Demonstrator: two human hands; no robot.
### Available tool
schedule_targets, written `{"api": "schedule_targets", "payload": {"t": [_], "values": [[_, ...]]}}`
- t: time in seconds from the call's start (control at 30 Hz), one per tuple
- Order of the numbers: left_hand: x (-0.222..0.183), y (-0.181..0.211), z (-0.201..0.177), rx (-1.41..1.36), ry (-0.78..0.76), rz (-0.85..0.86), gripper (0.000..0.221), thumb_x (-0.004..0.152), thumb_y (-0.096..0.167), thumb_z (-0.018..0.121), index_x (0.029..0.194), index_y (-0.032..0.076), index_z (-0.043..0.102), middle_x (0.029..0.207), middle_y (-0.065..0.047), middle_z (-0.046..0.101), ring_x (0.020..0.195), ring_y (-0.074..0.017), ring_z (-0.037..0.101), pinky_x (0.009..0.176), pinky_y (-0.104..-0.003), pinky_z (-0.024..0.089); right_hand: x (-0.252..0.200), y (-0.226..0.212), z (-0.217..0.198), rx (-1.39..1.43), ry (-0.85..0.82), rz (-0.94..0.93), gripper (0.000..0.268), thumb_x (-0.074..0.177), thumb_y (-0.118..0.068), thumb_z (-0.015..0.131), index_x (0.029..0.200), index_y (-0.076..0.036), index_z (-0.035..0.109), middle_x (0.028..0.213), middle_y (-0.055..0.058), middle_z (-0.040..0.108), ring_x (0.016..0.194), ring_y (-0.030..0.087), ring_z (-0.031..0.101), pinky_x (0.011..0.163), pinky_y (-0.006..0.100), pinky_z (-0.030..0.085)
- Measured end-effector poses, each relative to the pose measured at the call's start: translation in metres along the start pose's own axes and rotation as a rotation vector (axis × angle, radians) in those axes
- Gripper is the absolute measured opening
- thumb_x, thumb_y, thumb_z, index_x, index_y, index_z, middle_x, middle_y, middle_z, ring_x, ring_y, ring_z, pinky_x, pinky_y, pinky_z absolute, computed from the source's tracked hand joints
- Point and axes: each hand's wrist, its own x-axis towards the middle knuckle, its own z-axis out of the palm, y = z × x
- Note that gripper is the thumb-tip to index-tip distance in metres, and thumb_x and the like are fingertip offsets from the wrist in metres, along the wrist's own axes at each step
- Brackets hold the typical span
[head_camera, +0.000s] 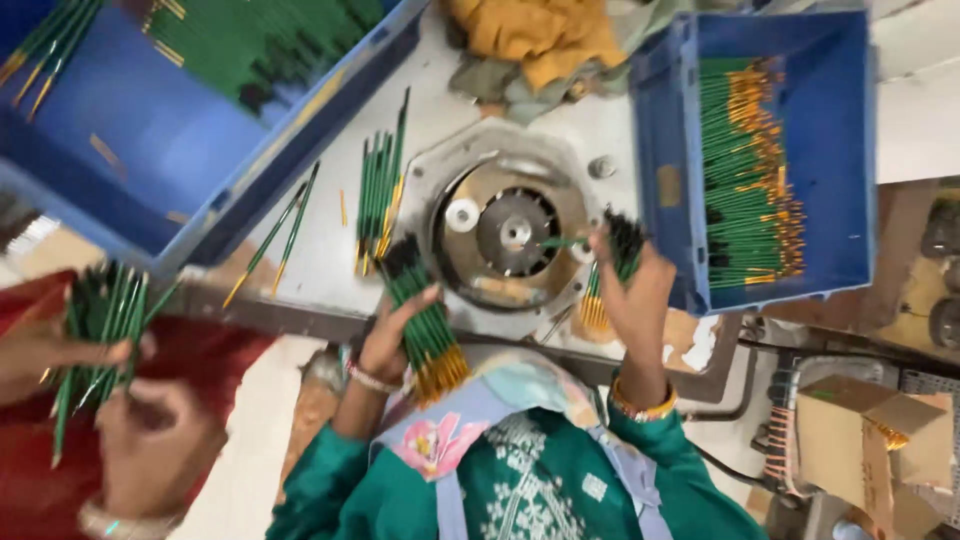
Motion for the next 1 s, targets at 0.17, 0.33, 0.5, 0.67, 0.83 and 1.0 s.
{"api": "schedule_targets", "payload": {"t": [0.17,0.33,0.5,0.67,0.83,1.0], "values": [[0.003,-0.006,0.001,0.186,0.007,0.071,0.031,0.085,0.006,0.077,0.108,0.007,0.057,0.087,-0.003,0.067,0.075,-0.0184,0.071,0.060,-0.034,0.059,0.001,0.031,0.062,-0.212,-0.147,-0.177,0.033,0.088,-0.012,0.074,0.119,-0.003,0.070,0.094,0.023,0.072,0.085,0.040,0.071,0.075,0.046,0.055],[-0.001,-0.004,-0.006,0.212,-0.028,0.123,0.029,0.088,0.005,0.078,0.108,0.006,0.057,0.088,-0.003,0.066,0.074,-0.0195,0.070,0.060,-0.034,0.058,-0.002,0.045,0.087,-0.266,-0.306,-0.181,0.041,0.082,-0.008,0.075,0.121,-0.006,0.064,0.081,0.023,0.067,0.077,0.046,0.065,0.069,0.054,0.050],[0.014,-0.014,-0.033,0.202,-0.093,0.034,0.026,0.087,0.003,0.077,0.109,-0.003,0.065,0.096,-0.010,0.075,0.084,-0.0238,0.076,0.070,-0.036,0.064,-0.003,0.089,0.100,-0.260,-0.295,-0.245,0.027,0.084,-0.011,0.081,0.102,-0.001,0.064,0.090,0.027,0.068,0.087,0.049,0.065,0.076,0.053,0.051],[0.006,0.007,-0.004,0.282,-0.123,0.100,0.031,0.080,0.000,0.080,0.108,0.001,0.065,0.091,-0.009,0.073,0.079,-0.0237,0.077,0.067,-0.037,0.064,-0.011,-0.005,0.070,0.201,-0.150,-0.235,0.029,0.090,-0.005,0.065,0.118,0.000,0.067,0.104,0.022,0.073,0.093,0.043,0.071,0.085,0.042,0.057],[-0.012,0.011,0.014,0.488,-0.280,0.205,0.031,0.084,0.003,0.082,0.110,0.000,0.066,0.093,-0.011,0.075,0.080,-0.0205,0.076,0.069,-0.035,0.063,-0.011,-0.049,0.042,0.251,-0.337,-0.138,0.023,0.097,-0.014,0.065,0.114,0.001,0.067,0.103,0.014,0.077,0.095,0.027,0.078,0.084,0.036,0.059],[0.000,0.008,0.008,0.518,-0.142,0.101,0.030,0.086,0.009,0.081,0.112,0.001,0.069,0.099,-0.015,0.076,0.082,-0.0230,0.077,0.066,-0.033,0.061,0.000,-0.005,0.022,0.287,-0.427,0.028,0.022,0.098,-0.023,0.073,0.101,-0.001,0.074,0.090,0.014,0.077,0.078,0.016,0.071,0.072,0.033,0.056]]}}
